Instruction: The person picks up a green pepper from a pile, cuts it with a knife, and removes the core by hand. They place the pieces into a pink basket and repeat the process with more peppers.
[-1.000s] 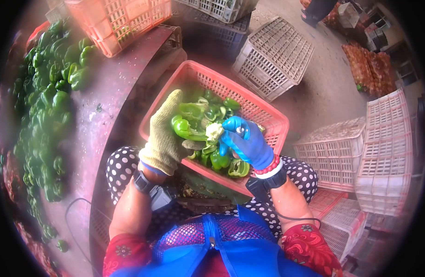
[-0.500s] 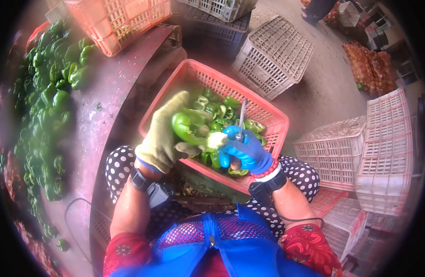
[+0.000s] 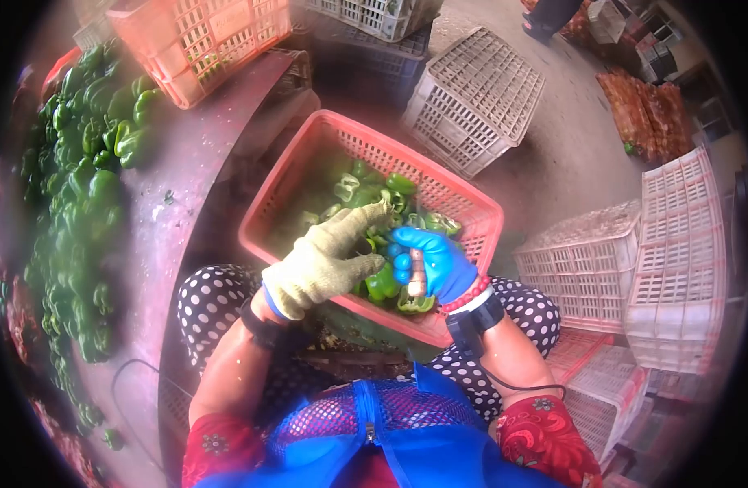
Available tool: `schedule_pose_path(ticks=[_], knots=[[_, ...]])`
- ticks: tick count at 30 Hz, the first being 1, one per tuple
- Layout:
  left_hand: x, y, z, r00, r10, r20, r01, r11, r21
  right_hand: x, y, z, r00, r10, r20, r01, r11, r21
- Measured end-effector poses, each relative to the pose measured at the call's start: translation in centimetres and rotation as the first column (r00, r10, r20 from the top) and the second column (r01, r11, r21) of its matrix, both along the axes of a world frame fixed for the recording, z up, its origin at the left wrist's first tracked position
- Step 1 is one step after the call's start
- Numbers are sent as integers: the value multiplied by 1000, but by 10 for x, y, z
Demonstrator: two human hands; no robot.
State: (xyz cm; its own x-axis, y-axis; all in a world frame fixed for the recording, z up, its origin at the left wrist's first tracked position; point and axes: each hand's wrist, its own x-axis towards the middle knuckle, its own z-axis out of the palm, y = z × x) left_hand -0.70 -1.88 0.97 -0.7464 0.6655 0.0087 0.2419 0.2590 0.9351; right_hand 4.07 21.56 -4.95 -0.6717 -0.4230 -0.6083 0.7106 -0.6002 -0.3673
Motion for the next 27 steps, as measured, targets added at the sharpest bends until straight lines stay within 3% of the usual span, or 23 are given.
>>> schedule_pose_path(ticks=[2,5,8,10,13,17,20,21,24,25,27], knots=[[6,10,4,944,103,313,-151,980,131,3,-9,7,999,38,-39,-34,994,99],[-5,-1,16,803,40,595,-178,968,175,2,-20,35,998,47,-37,-42,993,111],[-2,-4,12,731,-47,681,-208,935,287,0,-19,39,989,109,-96,-91,981,169],[0,-6,9,710,-82,699,-183,938,295,2,-19,42,980,146,-137,-111,965,238],[1,-8,5,733,-80,675,-168,941,294,4,-18,43,900,207,-384,14,867,499],[6,-6,7,752,-84,653,-100,966,239,-4,-11,39,900,114,-421,156,818,554],[7,-1,3,745,-62,664,-86,979,187,-3,-27,43,862,188,-471,167,772,614],[5,0,0,744,-63,665,-102,973,207,-3,-26,40,868,184,-461,118,826,552],[1,-1,7,799,-2,601,-79,991,108,-2,-28,42,795,231,-562,153,819,552],[1,-3,4,804,-16,595,-72,990,125,-2,-28,50,795,278,-539,131,789,600],[-1,-7,0,813,-45,581,-58,986,158,-6,-27,43,662,435,-610,184,695,695]])
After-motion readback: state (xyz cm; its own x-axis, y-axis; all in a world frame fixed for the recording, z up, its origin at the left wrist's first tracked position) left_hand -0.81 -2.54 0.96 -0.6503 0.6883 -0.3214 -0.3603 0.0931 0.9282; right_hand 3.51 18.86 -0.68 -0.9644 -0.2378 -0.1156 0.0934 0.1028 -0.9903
